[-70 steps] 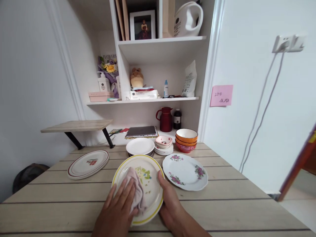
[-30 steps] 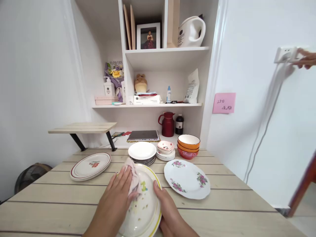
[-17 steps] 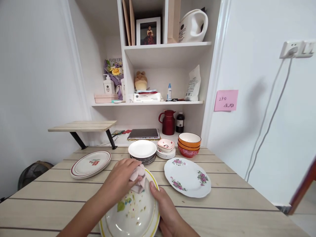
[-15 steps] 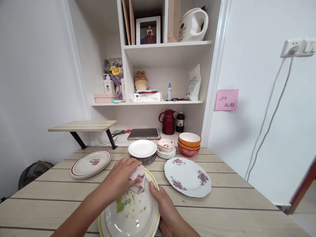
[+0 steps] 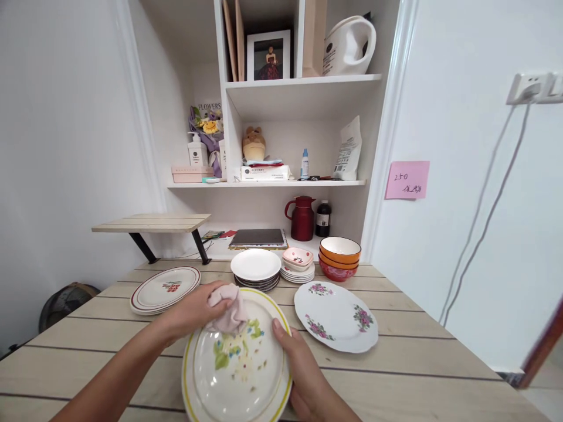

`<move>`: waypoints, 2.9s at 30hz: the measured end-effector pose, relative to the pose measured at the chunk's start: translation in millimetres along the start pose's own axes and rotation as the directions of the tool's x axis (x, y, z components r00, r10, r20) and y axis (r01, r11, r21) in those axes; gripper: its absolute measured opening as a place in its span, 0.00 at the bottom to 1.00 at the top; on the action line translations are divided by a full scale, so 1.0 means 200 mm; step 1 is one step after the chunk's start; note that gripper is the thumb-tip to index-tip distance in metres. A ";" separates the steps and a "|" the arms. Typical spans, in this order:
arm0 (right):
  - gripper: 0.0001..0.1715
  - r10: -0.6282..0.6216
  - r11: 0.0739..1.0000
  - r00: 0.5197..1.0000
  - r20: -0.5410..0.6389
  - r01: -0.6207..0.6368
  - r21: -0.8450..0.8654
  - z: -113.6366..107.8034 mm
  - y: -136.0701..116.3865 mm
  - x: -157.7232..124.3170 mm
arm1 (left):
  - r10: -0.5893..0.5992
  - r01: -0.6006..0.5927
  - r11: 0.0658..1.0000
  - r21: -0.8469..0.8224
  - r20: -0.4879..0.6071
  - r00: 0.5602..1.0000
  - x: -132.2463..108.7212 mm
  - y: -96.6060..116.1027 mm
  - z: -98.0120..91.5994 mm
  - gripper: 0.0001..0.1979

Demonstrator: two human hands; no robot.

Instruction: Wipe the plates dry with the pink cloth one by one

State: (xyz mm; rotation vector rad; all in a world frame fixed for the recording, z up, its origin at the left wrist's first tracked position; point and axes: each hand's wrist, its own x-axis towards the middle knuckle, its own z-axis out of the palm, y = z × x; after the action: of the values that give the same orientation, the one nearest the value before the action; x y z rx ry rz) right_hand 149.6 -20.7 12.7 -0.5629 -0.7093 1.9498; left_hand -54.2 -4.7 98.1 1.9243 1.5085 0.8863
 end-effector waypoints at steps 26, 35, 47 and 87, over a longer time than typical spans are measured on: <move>0.34 -0.191 0.973 0.964 -0.183 0.210 0.090 -0.05 -0.03 0.04 | -0.435 0.133 0.306 -0.943 -0.015 0.900 -0.27 0.06 0.42 0.27; 0.40 -0.087 0.995 0.996 0.022 0.085 0.058 -0.03 -0.02 0.00 | -0.454 0.104 0.443 -0.891 -0.123 0.883 -0.23 -0.07 0.25 0.27; 0.36 -0.073 0.997 0.985 0.154 0.072 0.016 -0.01 -0.09 -0.03 | -0.044 0.128 0.857 -0.499 0.177 0.983 -0.11 0.14 -0.10 0.15; 0.46 -0.152 0.986 0.979 0.133 0.160 -0.052 0.01 -0.10 -0.05 | -0.305 0.119 0.600 -0.791 -0.089 0.948 -0.26 0.05 0.10 0.26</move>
State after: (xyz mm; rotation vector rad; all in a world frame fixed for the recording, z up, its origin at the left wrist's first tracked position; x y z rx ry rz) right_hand 166.0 -21.5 28.7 -0.4093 -0.8720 1.8341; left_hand -40.2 -58.0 84.3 0.9952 1.1224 1.3824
